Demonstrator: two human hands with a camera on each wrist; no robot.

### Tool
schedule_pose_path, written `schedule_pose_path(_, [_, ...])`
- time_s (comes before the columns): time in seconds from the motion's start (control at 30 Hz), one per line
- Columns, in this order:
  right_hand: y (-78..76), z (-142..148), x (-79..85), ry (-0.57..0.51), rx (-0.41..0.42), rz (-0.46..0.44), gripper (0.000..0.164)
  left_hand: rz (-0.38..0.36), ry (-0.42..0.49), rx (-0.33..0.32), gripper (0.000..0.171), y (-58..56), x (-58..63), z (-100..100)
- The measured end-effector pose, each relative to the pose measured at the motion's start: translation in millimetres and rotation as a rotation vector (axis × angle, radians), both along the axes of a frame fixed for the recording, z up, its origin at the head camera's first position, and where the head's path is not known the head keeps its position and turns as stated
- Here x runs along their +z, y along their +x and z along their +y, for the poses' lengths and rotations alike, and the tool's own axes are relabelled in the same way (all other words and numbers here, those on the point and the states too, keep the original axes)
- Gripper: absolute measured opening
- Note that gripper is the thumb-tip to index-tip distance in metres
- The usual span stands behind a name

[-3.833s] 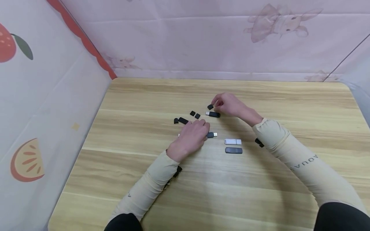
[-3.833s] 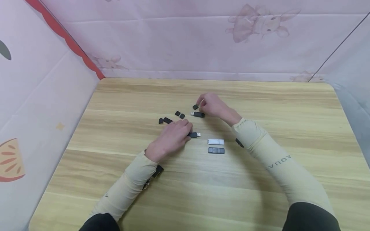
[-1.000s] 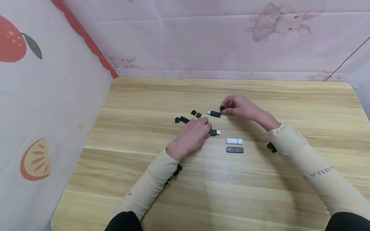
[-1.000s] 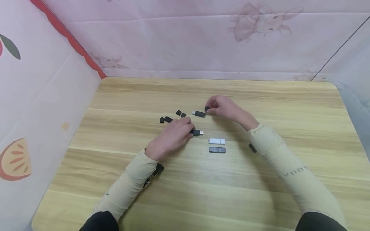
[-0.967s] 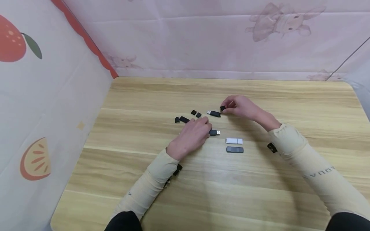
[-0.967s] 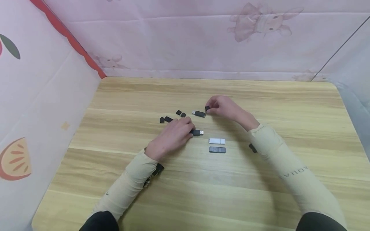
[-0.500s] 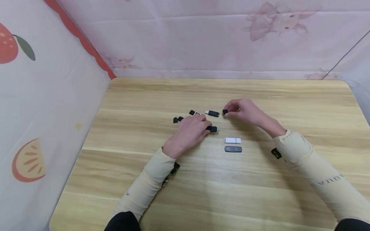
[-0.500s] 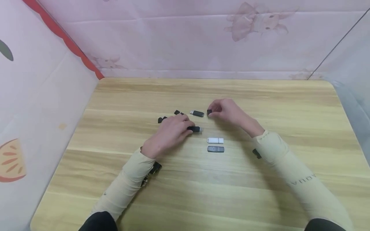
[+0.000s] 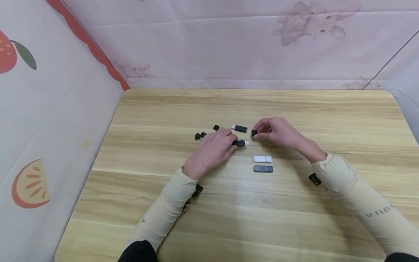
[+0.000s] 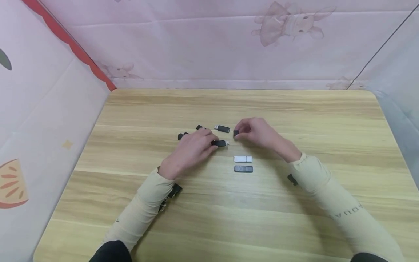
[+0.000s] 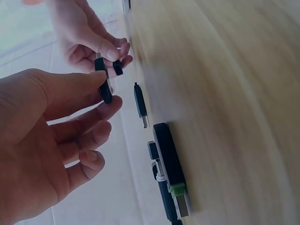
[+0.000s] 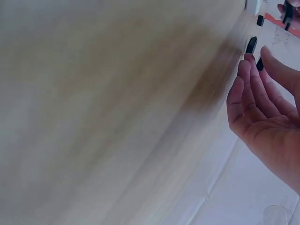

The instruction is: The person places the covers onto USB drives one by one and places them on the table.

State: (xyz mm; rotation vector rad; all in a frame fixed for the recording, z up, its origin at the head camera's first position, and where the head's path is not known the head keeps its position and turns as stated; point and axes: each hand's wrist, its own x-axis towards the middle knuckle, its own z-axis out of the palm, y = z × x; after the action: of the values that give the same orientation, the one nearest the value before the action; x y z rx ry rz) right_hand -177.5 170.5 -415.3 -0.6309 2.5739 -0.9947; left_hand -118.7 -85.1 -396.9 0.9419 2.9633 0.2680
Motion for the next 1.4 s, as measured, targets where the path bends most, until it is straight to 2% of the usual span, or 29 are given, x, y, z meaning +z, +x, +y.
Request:
schedule_pose_path(0.33, [12.5, 0, -4.5, -0.034, 0.059, -0.015, 0.019, 0.010, 0.047, -0.016, 0.023, -1.9, -2.3, -1])
schedule_pose_path(0.73, [18.2, -2, -3.4, -0.045, 0.093, -0.064, 0.022, -0.010, 0.039, -0.017, 0.024, -2.2, -5.7, 0])
schedule_pose_path(1.0, [20.5, -4, -3.6, -0.062, 0.108, -0.078, 0.022, -0.061, 0.035, -0.030, 0.026, -0.5, -5.1, 3])
schedule_pose_path(1.4, [22.7, -5, -1.1, -0.036, 0.158, -0.016, 0.021, -0.160, 0.124, -0.077, 0.021, -2.7, -5.7, 5])
